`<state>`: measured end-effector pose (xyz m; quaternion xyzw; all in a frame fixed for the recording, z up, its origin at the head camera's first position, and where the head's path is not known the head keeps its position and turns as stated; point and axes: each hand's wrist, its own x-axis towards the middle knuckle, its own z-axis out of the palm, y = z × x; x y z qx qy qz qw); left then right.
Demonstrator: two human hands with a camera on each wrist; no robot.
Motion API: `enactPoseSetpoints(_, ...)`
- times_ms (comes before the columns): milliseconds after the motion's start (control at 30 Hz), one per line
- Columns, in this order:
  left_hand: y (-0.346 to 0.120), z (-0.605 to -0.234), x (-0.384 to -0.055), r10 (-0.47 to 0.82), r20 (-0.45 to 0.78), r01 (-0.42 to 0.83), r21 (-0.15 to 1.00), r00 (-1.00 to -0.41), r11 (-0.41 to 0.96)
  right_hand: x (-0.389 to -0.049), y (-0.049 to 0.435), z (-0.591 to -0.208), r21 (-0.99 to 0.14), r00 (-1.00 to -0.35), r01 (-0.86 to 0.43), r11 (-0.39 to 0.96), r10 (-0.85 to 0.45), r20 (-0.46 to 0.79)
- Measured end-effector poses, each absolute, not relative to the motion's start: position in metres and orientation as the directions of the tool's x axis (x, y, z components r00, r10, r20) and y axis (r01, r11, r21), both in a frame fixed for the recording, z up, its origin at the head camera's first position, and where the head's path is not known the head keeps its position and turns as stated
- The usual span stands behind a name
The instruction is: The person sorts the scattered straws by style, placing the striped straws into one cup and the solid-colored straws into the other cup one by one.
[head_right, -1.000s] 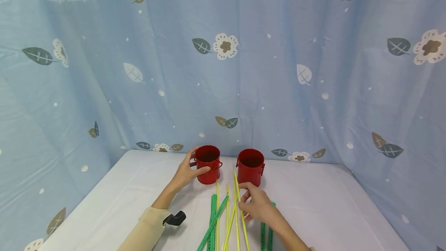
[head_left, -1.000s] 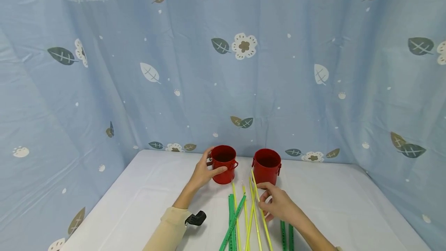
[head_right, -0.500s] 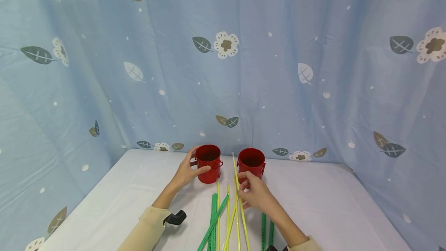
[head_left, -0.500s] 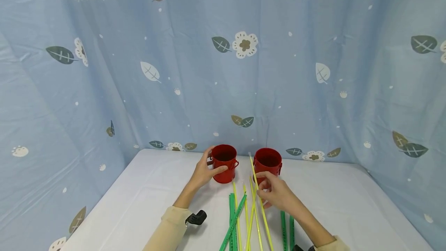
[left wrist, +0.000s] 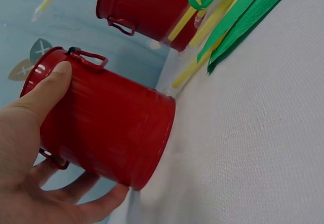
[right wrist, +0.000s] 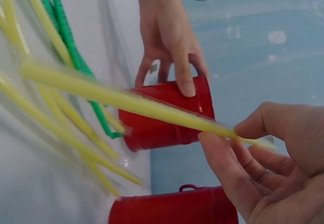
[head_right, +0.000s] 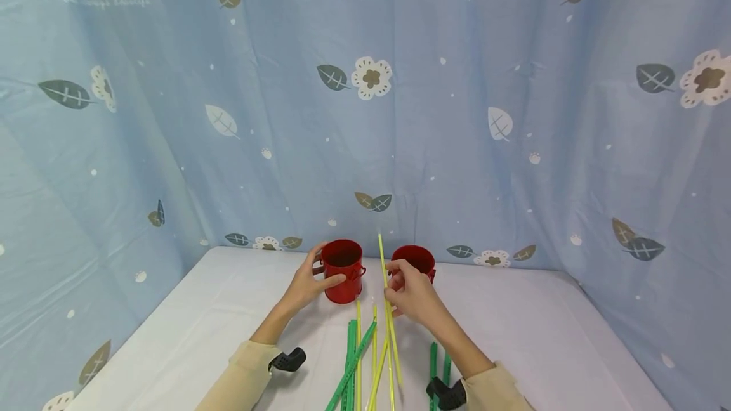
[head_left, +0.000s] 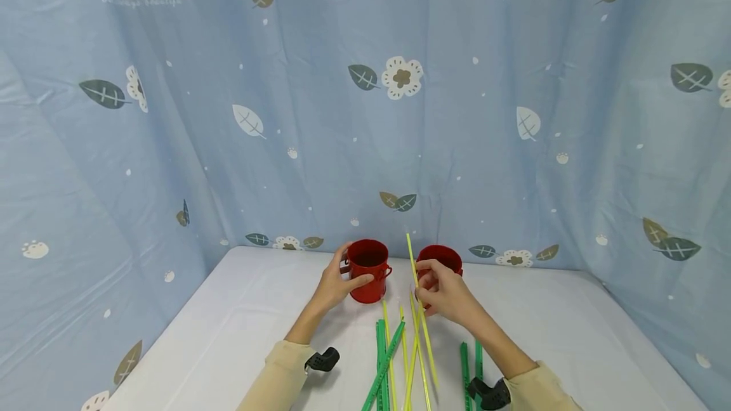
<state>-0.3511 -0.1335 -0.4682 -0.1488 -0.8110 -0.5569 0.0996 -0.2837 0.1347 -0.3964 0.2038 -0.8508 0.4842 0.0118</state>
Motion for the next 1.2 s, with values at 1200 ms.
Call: enactPoseSetpoints(1200, -0.134, -0.472, -0.353, 0.127, 0.313, 0.338, 0.878, -0.941, 0.339, -0.341, 0.09, -0.335, -0.815, -0.902, -0.426, 0.393, -0.114, 0.416)
